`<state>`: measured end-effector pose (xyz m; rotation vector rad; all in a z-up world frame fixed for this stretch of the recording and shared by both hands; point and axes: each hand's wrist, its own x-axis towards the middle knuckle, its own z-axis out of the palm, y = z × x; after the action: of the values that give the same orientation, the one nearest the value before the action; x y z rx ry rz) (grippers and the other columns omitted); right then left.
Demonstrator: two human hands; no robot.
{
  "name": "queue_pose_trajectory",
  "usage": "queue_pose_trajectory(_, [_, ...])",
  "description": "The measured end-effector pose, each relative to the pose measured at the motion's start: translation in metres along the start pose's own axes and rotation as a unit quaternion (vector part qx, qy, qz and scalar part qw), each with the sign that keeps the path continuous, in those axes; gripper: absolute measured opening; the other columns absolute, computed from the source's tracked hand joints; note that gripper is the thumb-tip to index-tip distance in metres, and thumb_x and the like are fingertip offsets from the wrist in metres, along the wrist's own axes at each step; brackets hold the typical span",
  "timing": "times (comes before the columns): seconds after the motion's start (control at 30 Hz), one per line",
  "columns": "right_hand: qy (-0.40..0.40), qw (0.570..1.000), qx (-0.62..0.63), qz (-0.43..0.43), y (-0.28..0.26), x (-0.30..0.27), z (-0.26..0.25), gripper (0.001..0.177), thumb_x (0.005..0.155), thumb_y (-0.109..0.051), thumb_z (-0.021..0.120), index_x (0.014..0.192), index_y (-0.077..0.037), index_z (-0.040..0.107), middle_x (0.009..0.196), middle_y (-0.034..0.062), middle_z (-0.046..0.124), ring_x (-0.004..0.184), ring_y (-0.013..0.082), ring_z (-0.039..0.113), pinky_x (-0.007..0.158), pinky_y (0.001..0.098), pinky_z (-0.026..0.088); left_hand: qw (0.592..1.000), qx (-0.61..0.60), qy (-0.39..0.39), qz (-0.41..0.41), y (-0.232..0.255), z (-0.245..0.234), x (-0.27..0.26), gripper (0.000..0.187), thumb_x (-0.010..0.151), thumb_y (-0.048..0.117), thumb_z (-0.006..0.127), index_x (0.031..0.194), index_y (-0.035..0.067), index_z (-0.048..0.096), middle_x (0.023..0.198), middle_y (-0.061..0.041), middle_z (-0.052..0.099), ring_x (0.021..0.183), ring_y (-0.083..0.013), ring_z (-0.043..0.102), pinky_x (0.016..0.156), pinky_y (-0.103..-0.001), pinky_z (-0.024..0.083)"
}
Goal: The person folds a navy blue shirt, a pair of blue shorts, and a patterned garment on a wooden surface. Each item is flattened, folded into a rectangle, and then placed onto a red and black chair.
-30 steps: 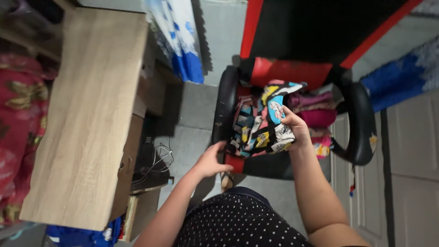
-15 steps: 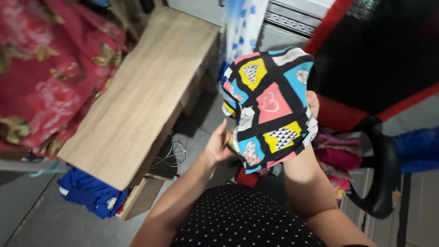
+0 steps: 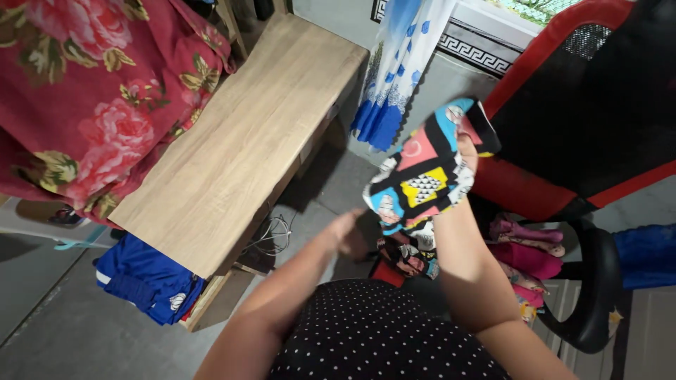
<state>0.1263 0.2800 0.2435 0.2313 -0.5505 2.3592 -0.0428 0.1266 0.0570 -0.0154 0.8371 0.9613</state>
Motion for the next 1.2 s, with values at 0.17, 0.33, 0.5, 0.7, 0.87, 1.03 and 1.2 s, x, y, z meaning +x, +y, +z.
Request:
queue_pose_trajectory(0.17, [0.014,0.998,-0.065,-0.007,-0.005,0.005,-0.017,0.047,0.089,-0.023,0.067,0.125,0.007,0.061,0.123,0.0237,0.069,0.114,0.0377,0.068,0.108,0.0502,0.052,0.986,-0.088,-0.080,-0.121,0.000,0.089,-0.064,0.076,0.094,0.066,0.053,0.136,0.003,0.048,0.125,-0.026,0.055,0.119,-0.0380,0.053,0.112,-0.060,0.031])
queue_pose_trajectory(0.33, [0.025,0.992,-0.122,-0.009,-0.026,-0.031,-0.029,0.052,0.088,-0.022,0.066,0.129,0.008,0.056,0.128,0.0242,0.067,0.117,0.0370,0.067,0.112,0.0488,0.052,0.950,-0.176,-0.171,0.194,0.058,0.045,-0.048,0.050,0.086,0.011,0.054,0.133,-0.005,0.056,0.132,-0.023,0.063,0.125,-0.0357,0.059,0.113,-0.051,0.044])
queue_pose_trajectory(0.5, [0.023,0.986,-0.167,-0.005,-0.040,-0.059,-0.057,0.056,0.087,-0.022,0.066,0.131,0.009,0.052,0.131,0.0247,0.065,0.120,0.0365,0.067,0.115,0.0476,0.051,0.896,-0.134,-0.029,0.423,0.121,0.037,-0.131,0.059,0.073,-0.008,0.048,0.131,-0.001,0.059,0.126,-0.015,0.068,0.122,-0.0324,0.063,0.109,-0.047,0.049])
queue_pose_trajectory(0.7, [0.269,0.769,-0.537,0.220,0.028,-0.053,-0.057,0.064,0.094,-0.013,0.066,0.152,-0.010,0.041,0.112,0.0168,0.068,0.081,0.0214,0.055,0.065,0.0354,0.041,0.897,-0.082,-0.083,0.426,0.137,0.058,-0.168,0.035,0.083,-0.008,0.053,0.118,-0.005,0.060,0.102,-0.019,0.072,0.094,-0.0340,0.072,0.091,-0.050,0.060])
queue_pose_trajectory(0.87, [0.084,0.867,-0.485,0.083,0.117,-0.014,0.035,0.069,0.088,-0.007,0.073,0.148,-0.006,0.039,0.120,0.0012,0.063,0.096,0.0106,0.069,0.072,0.0228,0.059,0.928,-0.018,-0.088,0.362,0.121,0.077,-0.153,0.021,0.103,0.005,0.060,0.124,0.000,0.061,0.105,-0.013,0.071,0.094,-0.0251,0.071,0.084,-0.041,0.059])
queue_pose_trajectory(1.03, [0.137,0.767,-0.626,0.028,0.147,0.007,0.059,0.052,0.087,-0.013,0.077,0.131,-0.004,0.051,0.094,0.0026,0.072,0.070,0.0082,0.064,0.055,0.0228,0.052,0.889,0.073,-0.105,0.440,0.119,0.085,-0.181,0.041,0.094,0.001,0.058,0.135,0.002,0.052,0.120,-0.011,0.069,0.108,-0.0244,0.069,0.093,-0.039,0.059])
queue_pose_trajectory(1.2, [0.179,0.706,-0.675,0.117,0.117,0.025,0.027,0.017,0.095,-0.017,0.076,0.093,-0.001,0.071,0.075,0.0041,0.065,0.061,0.0090,0.052,0.049,0.0281,0.044,0.863,0.239,0.004,0.446,0.116,0.058,-0.215,0.084,0.072,-0.022,0.058,0.150,0.005,0.039,0.125,-0.013,0.064,0.115,-0.0265,0.064,0.094,-0.043,0.055])
